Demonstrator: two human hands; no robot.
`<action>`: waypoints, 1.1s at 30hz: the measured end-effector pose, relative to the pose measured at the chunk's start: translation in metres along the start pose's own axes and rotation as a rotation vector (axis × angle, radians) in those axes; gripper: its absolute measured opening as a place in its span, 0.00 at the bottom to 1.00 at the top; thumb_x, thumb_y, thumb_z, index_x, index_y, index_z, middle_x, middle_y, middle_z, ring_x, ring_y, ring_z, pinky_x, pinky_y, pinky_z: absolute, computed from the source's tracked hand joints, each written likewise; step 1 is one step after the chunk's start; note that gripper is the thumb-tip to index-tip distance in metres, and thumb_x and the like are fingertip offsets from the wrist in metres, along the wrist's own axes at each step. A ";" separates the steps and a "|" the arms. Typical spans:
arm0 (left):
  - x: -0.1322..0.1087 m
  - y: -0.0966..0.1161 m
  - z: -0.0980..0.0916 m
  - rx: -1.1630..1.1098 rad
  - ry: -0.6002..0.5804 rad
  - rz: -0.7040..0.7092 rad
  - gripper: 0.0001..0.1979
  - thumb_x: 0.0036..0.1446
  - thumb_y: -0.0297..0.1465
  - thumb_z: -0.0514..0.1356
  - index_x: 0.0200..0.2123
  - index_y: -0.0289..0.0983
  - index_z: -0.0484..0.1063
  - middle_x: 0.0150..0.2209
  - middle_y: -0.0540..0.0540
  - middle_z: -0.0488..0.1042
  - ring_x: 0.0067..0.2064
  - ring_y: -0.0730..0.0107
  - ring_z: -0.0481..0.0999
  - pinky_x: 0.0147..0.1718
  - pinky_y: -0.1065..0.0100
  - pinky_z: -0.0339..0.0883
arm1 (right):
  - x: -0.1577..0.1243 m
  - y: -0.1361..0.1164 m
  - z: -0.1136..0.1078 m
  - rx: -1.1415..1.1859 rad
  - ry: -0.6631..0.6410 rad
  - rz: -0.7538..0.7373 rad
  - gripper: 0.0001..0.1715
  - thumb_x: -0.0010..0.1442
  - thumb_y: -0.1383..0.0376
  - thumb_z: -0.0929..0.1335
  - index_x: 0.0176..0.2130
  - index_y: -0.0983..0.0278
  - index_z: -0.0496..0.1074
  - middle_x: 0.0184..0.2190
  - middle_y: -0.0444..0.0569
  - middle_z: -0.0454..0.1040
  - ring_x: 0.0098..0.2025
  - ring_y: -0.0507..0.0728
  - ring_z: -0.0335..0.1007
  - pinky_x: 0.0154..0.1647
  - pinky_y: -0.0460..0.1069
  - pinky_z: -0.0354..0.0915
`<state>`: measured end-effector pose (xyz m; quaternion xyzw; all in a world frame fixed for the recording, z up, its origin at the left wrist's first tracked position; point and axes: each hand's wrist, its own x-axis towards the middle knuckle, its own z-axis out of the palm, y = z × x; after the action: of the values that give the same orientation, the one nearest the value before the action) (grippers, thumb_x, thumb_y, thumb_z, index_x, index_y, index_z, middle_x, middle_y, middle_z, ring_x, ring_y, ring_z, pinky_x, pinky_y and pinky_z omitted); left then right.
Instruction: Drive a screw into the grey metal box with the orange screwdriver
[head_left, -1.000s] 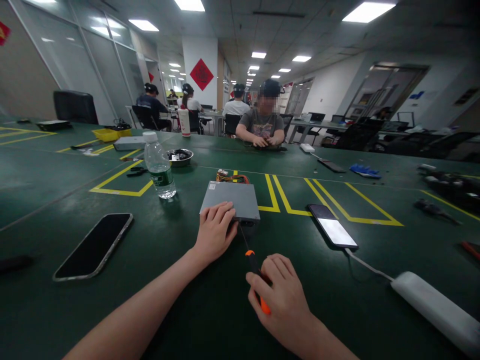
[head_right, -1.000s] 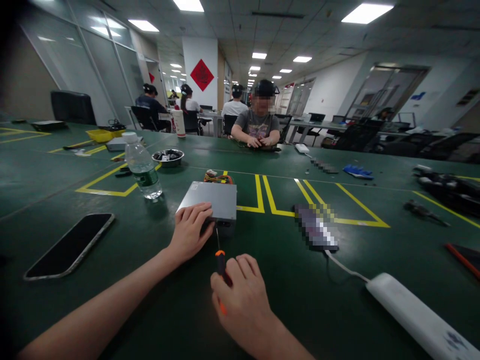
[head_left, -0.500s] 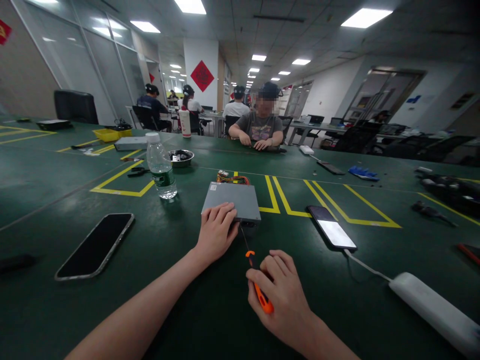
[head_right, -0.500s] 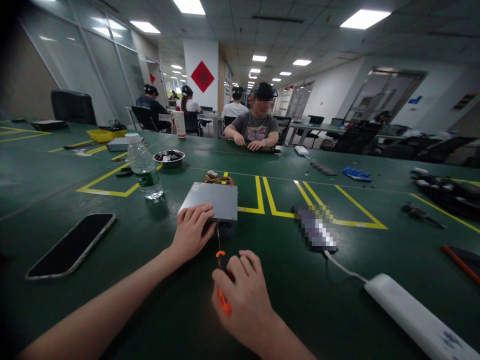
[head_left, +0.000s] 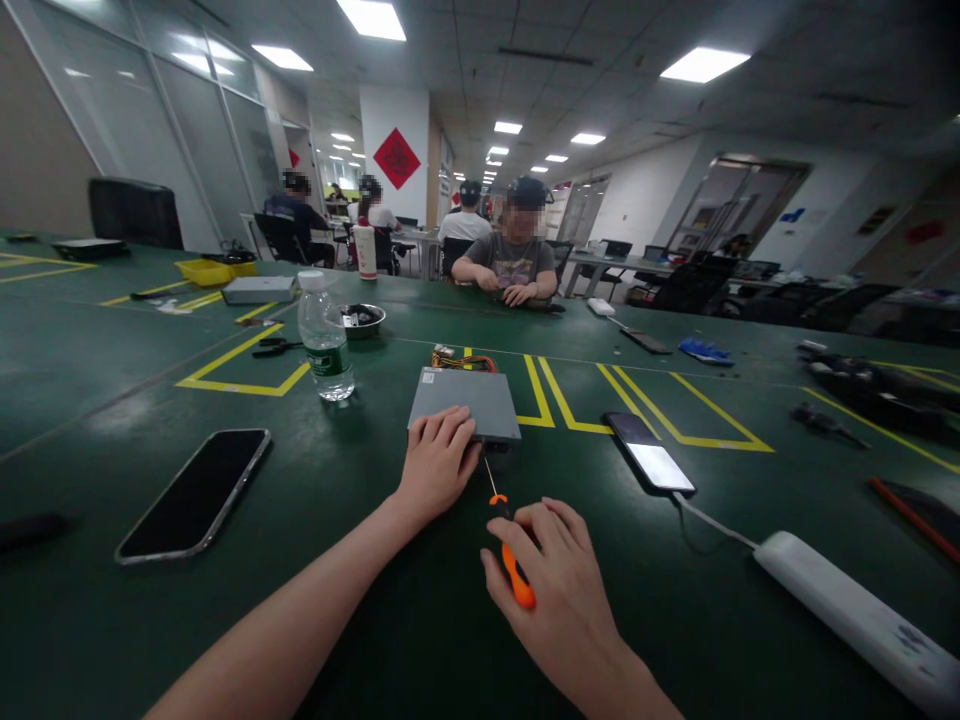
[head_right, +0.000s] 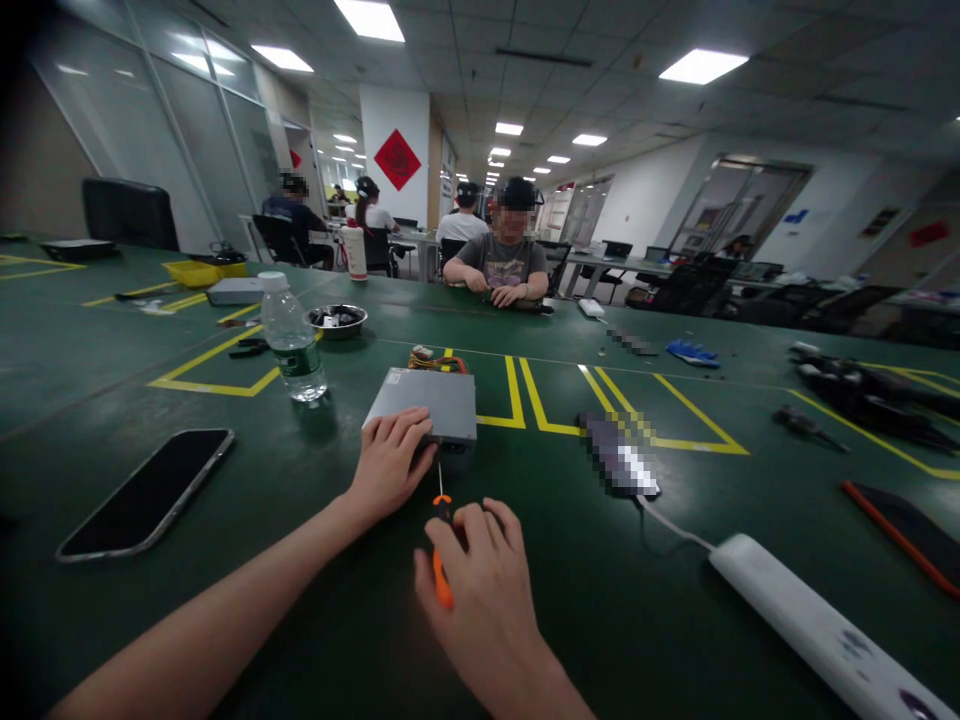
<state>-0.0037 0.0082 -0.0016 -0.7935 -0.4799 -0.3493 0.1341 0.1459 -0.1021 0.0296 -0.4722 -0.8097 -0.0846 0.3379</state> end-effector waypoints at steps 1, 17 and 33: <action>0.000 0.000 0.000 0.000 0.005 0.000 0.11 0.59 0.34 0.51 0.45 0.40 0.65 0.52 0.46 0.68 0.54 0.61 0.63 0.50 0.57 0.51 | 0.000 0.000 0.001 0.015 0.005 0.014 0.09 0.57 0.66 0.63 0.39 0.62 0.69 0.29 0.46 0.69 0.33 0.54 0.68 0.47 0.56 0.60; 0.000 0.000 -0.001 -0.016 -0.006 -0.012 0.11 0.58 0.32 0.52 0.45 0.40 0.66 0.52 0.44 0.68 0.54 0.59 0.63 0.50 0.56 0.52 | -0.007 -0.001 0.005 0.028 0.047 0.240 0.12 0.59 0.59 0.63 0.42 0.63 0.66 0.32 0.47 0.72 0.34 0.56 0.70 0.36 0.53 0.65; 0.000 -0.001 -0.001 -0.008 -0.015 -0.011 0.12 0.59 0.33 0.52 0.46 0.40 0.65 0.52 0.45 0.68 0.54 0.60 0.63 0.50 0.57 0.52 | -0.013 0.000 0.011 -0.026 0.077 0.266 0.18 0.60 0.54 0.62 0.44 0.63 0.64 0.32 0.48 0.72 0.37 0.58 0.69 0.38 0.55 0.65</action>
<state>-0.0048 0.0085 -0.0013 -0.7941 -0.4837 -0.3460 0.1253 0.1450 -0.1067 0.0129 -0.5762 -0.7252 -0.0677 0.3709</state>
